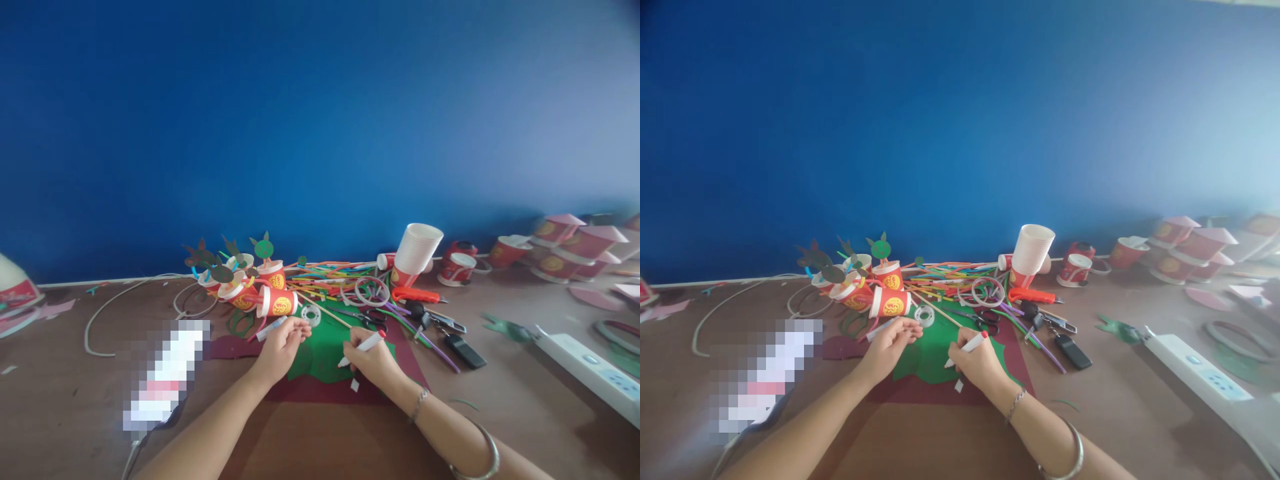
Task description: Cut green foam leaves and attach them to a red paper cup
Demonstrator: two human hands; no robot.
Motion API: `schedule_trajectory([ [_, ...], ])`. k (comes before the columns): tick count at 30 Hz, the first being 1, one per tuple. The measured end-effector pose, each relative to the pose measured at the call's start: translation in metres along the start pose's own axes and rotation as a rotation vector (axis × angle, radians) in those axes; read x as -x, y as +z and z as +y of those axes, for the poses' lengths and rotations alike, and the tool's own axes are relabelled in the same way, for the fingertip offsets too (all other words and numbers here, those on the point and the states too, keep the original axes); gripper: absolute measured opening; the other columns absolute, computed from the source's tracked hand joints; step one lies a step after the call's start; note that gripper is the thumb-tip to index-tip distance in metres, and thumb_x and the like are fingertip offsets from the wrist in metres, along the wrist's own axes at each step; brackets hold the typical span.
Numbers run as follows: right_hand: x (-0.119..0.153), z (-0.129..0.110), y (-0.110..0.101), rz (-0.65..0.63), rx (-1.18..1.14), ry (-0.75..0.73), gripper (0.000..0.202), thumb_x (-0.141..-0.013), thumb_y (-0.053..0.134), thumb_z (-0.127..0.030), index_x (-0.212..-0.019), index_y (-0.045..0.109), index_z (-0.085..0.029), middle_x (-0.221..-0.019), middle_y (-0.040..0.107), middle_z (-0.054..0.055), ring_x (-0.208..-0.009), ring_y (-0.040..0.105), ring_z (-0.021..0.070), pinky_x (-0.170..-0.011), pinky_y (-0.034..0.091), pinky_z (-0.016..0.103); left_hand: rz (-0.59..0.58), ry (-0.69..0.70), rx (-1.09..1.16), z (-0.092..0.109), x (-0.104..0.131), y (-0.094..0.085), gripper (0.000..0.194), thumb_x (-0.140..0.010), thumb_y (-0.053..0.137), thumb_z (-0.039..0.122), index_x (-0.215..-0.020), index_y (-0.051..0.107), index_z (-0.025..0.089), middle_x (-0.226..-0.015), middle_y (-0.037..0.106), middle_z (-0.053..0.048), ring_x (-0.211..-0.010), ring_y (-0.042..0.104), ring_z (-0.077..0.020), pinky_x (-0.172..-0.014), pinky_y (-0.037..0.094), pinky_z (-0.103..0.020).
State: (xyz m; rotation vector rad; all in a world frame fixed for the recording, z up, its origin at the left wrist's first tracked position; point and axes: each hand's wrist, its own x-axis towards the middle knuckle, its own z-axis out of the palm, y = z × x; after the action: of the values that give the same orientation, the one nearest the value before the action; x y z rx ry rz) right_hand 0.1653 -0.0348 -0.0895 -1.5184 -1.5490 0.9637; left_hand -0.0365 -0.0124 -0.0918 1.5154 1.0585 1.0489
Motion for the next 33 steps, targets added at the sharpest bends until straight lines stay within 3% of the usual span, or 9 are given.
schedule_trajectory([
  [10, -0.0002, 0.0017, 0.0014, -0.028, 0.004, -0.023, 0.022, -0.068, 0.051, -0.020, -0.051, 0.037, -0.021, -0.039, 0.052, -0.005, -0.037, 0.048, 0.0094, -0.038, 0.031, 0.018, -0.002, -0.017, -0.005, 0.0020, -0.0002, 0.0002, 0.026, -0.081, 0.049, 0.036, -0.094, 0.058, 0.015, -0.093, 0.067, -0.010, -0.089, 0.064, -0.0196, -0.081, 0.051, -0.034],
  [24, -0.0002, 0.0037, 0.0005, -0.049, -0.039, 0.011, 0.020, -0.062, 0.047, -0.017, -0.049, 0.033, -0.021, -0.035, 0.044, -0.007, -0.032, 0.045, 0.0079, -0.033, 0.028, 0.016, -0.014, -0.003, -0.030, -0.0028, -0.0002, -0.0012, 0.025, -0.084, 0.047, 0.034, -0.096, 0.057, 0.015, -0.095, 0.067, -0.011, -0.090, 0.064, -0.0198, -0.081, 0.051, -0.034],
  [33, 0.0014, 0.0002, -0.0012, 0.013, -0.085, 0.018, 0.018, -0.061, 0.047, -0.018, -0.049, 0.035, -0.021, -0.035, 0.046, -0.007, -0.033, 0.043, 0.0077, -0.035, 0.029, 0.016, -0.030, -0.003, -0.049, 0.0004, -0.0010, -0.0009, 0.026, -0.084, 0.045, 0.034, -0.096, 0.055, 0.013, -0.095, 0.066, -0.012, -0.091, 0.064, -0.0204, -0.082, 0.051, -0.036],
])
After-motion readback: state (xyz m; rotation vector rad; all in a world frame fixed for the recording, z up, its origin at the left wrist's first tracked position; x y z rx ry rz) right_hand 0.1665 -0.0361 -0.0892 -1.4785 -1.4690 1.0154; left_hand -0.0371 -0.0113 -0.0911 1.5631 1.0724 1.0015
